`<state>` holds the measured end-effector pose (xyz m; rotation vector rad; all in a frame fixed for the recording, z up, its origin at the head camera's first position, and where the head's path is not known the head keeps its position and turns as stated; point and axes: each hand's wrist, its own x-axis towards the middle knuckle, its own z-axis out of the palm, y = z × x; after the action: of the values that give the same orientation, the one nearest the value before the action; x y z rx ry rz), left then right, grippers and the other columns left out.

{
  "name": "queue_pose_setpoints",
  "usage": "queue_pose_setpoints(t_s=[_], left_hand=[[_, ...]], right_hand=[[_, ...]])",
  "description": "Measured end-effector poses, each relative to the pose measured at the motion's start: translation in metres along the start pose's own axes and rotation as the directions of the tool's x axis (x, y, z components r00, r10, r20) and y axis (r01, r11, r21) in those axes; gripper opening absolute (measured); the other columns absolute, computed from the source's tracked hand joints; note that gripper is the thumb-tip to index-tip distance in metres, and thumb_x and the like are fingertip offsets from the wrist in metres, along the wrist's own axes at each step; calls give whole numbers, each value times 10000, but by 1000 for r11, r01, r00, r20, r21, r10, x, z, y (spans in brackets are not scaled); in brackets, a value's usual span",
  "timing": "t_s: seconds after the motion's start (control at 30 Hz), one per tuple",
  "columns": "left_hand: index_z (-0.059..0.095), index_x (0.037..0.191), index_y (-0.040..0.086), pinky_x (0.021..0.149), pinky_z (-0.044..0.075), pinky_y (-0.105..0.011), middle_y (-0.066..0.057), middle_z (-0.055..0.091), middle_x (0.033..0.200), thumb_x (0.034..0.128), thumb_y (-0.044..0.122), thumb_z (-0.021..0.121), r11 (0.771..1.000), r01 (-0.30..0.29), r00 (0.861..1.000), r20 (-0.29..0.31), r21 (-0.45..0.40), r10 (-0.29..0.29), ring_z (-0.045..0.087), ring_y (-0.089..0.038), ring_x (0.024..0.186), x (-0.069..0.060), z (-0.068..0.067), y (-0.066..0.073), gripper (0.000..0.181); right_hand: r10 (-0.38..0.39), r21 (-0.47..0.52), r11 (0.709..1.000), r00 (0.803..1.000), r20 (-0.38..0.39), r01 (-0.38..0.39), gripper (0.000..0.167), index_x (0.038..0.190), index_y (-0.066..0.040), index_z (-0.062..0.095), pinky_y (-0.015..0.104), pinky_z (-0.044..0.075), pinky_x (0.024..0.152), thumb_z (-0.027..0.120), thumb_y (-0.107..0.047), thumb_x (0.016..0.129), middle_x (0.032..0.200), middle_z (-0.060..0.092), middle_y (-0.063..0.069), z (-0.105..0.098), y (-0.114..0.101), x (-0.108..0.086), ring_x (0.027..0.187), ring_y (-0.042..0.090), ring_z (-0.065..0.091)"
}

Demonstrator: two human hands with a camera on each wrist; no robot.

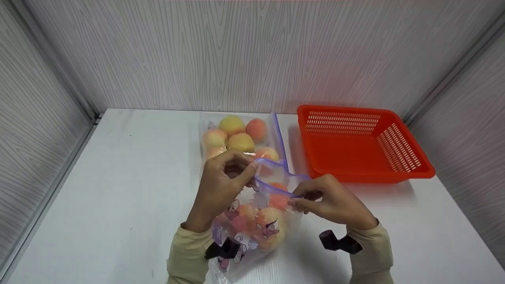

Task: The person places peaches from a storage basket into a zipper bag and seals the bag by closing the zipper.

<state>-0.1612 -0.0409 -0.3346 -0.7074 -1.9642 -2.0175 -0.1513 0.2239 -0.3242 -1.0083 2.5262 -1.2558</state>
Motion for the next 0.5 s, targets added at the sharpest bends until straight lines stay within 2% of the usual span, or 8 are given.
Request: queue_pose_setpoints(t_s=[0.13,0.23,0.33,0.5], left_hand=[[692,940,-2,599,618,-357,-69,682,785,940,32,692,1000,-28,999,-26,-3,28,677,-218,644,-1,-2,1,34],[684,928,6,608,622,-365,-76,673,781,939,2,684,997,-69,996,-54,-18,68,674,-225,646,-1,-3,2,12],[677,926,0,611,623,-367,-77,669,782,935,-12,684,993,-119,989,-92,-28,115,675,-228,646,-1,-3,4,17],[661,927,-48,618,624,-357,-96,675,794,928,-17,689,980,-196,969,-157,-32,189,688,-226,650,-2,-3,7,41]], right_hand=[[-49,19,998,992,-118,52,46,948,-80,784,315,627,632,742,-82,931,792,722,-2,2,-1,1,626,167,658],[-91,43,994,971,-223,103,69,951,-51,783,309,627,643,725,-22,927,798,729,31,4,-2,3,639,186,666],[-157,57,981,934,-322,184,109,963,-18,775,308,628,660,710,53,910,806,728,79,7,-3,6,658,198,674],[-240,32,958,859,-453,285,162,992,25,757,318,630,714,700,127,879,850,731,137,13,-6,11,721,206,708]])
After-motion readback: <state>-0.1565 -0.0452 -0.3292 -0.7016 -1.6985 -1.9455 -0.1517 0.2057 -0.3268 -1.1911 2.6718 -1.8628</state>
